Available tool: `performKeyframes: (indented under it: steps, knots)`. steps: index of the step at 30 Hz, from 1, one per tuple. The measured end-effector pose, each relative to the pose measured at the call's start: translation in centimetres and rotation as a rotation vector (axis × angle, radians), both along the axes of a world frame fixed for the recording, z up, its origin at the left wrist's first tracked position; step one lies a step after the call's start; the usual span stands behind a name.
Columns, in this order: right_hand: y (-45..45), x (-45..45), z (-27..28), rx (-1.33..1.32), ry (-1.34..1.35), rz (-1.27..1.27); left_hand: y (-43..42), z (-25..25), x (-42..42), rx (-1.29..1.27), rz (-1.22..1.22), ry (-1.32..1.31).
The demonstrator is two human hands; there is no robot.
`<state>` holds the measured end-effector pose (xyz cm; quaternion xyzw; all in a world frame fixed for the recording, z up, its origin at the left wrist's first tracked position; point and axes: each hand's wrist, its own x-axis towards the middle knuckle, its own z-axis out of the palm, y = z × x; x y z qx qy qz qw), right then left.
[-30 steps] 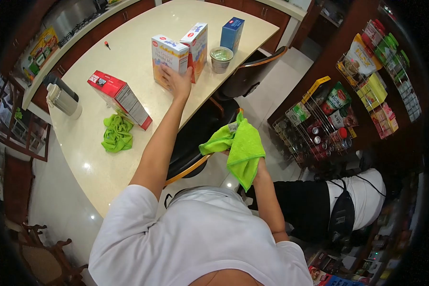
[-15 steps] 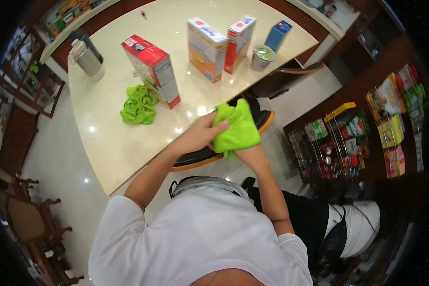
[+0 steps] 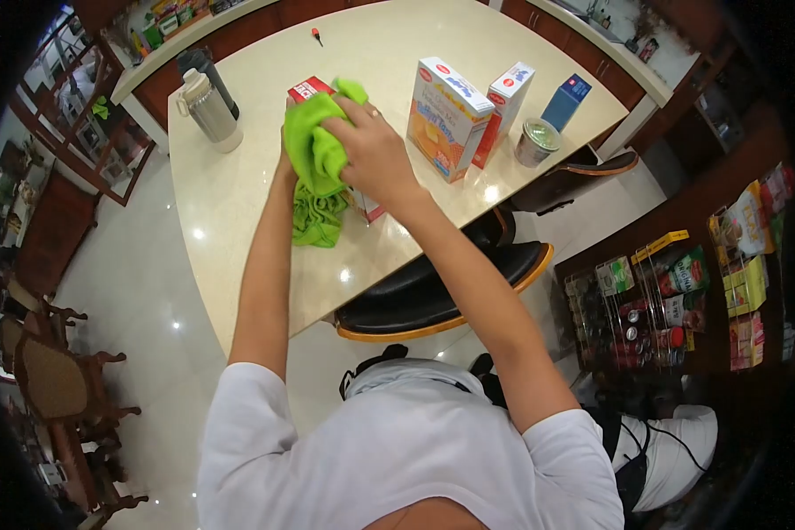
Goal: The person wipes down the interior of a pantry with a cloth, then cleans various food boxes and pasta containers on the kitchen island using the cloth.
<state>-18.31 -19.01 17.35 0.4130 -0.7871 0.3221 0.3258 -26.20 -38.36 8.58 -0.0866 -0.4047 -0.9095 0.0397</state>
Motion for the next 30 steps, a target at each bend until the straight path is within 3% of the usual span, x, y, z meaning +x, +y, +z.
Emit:
performKeyframes:
  steps: [2,3,5,6,8,9,12,14,16,18,20,22,24,26,27,28,30]
  knots:
    - [1.8,0.9,-1.1,-0.014,0.0,0.03,0.4,-0.4,-1.3,-0.1,0.115,-0.022]
    - [3.1,1.6,-2.2,-0.144,-0.062,0.092,0.3,-0.4,-1.4,-0.095,0.112,-0.02]
    - [5.3,3.2,-5.0,-0.271,-0.119,0.15,0.5,0.9,-0.1,-0.497,0.276,-0.035]
    - [6.2,3.9,-6.6,-0.293,-0.262,0.101,0.6,1.4,0.1,-0.491,0.274,-0.026]
    - [6.6,4.4,-6.8,-0.327,-0.399,0.037,1.3,3.0,1.4,-0.826,0.286,0.062]
    - [6.8,4.5,-5.8,-0.42,-0.3,-0.01,2.9,4.0,2.4,-0.722,0.347,0.14]
    - [6.5,5.3,-0.2,-0.51,-0.073,-0.105,6.8,6.8,5.9,-0.792,0.34,0.244]
    - [5.4,5.4,1.6,-0.104,0.135,-0.387,9.1,7.8,8.2,-0.817,0.455,0.286]
    - [4.1,6.5,2.5,0.087,0.217,-0.312,10.3,7.8,9.5,-0.846,0.578,0.334]
    - [4.5,6.9,4.5,0.081,0.137,-0.231,10.7,7.6,10.2,-0.13,0.385,0.263]
    - [5.4,6.8,5.0,0.074,0.052,-0.136,10.3,7.5,11.5,-0.251,0.535,0.257]
    - [7.1,6.2,4.5,-0.136,-0.035,-0.219,10.2,8.2,13.3,-0.705,0.789,0.466]
    - [6.7,5.8,3.6,-0.175,-0.021,-0.244,10.8,8.3,13.3,-0.687,0.809,0.492]
    - [4.1,6.9,3.0,-0.308,0.238,-0.084,11.1,8.4,13.5,-0.917,0.959,0.486]
    - [3.5,8.1,3.0,-0.221,0.246,0.024,10.9,7.8,12.8,-0.811,0.96,0.463]
    - [3.5,9.2,3.4,-0.077,0.278,0.067,10.3,7.5,12.6,-0.453,0.794,0.388]
    - [4.1,7.2,0.0,0.224,0.429,0.032,9.3,9.8,13.8,-0.423,0.806,0.265]
